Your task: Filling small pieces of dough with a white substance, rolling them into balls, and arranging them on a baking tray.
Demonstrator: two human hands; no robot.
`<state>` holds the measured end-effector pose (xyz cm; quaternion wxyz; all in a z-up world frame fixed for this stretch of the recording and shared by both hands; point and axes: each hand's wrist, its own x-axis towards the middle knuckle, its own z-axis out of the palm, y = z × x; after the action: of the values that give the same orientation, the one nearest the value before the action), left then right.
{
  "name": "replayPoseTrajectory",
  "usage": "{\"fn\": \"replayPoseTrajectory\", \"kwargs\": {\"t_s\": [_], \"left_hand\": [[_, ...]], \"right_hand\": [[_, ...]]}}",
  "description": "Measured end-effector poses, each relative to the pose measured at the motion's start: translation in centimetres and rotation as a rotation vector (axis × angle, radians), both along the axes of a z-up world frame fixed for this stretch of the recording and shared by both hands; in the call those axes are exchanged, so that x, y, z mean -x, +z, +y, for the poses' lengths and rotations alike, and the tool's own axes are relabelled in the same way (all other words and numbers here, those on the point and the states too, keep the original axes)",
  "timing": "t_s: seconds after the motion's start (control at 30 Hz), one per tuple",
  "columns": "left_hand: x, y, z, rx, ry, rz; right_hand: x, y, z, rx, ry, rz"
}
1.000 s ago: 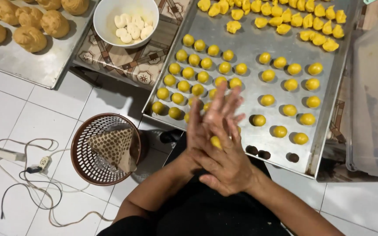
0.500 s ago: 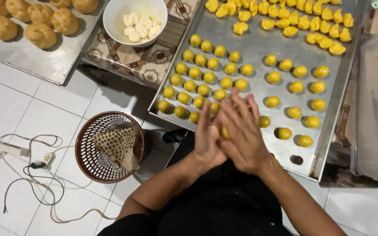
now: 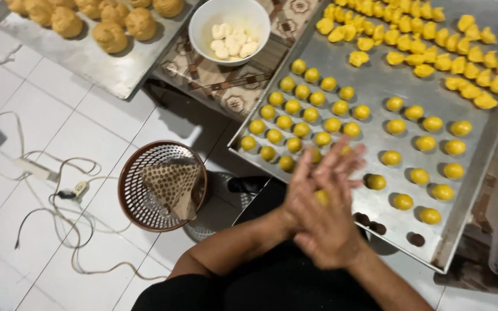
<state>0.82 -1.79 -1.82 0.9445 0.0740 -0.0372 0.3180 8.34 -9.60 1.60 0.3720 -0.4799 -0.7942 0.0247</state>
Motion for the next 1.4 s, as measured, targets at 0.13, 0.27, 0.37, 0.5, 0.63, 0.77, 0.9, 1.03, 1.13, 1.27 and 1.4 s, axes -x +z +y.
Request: {"fn": "replayPoseTrajectory", "kwargs": {"t_s": [0.13,0.27,0.37,0.5,0.63,0.77,0.9,1.03,1.13,1.27,1.4], "left_hand": [[1.0,2.8,-0.8,0.144,0.005,0.126],[1.0,0.9,1.3,-0.060,0.049,0.174],[1.0,1.7,-0.3,-0.063,-0.024,0.261],[1.8,2.1,0.6,-0.010,0.047,0.224],[0.6,-3.7,0.4,0.054,0.016,-0.147],[1.9,1.4,-0.5,0.191,0.003,0.110],[1.5,-1.7,1.2,0.141,0.022,-0.143],[1.5,1.1,-0.9,0.040,-0.005,0.169],[1.9,0.0,0.2,0.165,0.025,-0.096],[1.2,1.2,1.1,-0.114,0.006,0.173],[1.2,2.3,0.1,0.040,-0.022,0.070]], "right_hand": [[-1.7,1.1,1.2,0.094,-0.045,0.134],[0.1,-1.7,-0.8,0.079,0.047,0.007],[-0.4,-1.8,0.1,0.001,0.009,-0.084],[-0.6,-1.5,0.0,0.110,0.008,0.091],[1.2,-2.0,-0.5,0.011,0.061,-0.079],[-0.3,-0.4,1.7,0.162,-0.145,-0.070],[1.3,-0.4,-0.1,0.141,0.005,0.014],[0.2,-0.3,1.8,0.201,-0.136,-0.130],[-0.5,-1.0,0.6,0.030,-0.089,0.066],[1.3,0.2,-0.3,0.021,0.033,-0.031],[-0.7,0.5,0.9,0.090,-0.088,0.000]]}}
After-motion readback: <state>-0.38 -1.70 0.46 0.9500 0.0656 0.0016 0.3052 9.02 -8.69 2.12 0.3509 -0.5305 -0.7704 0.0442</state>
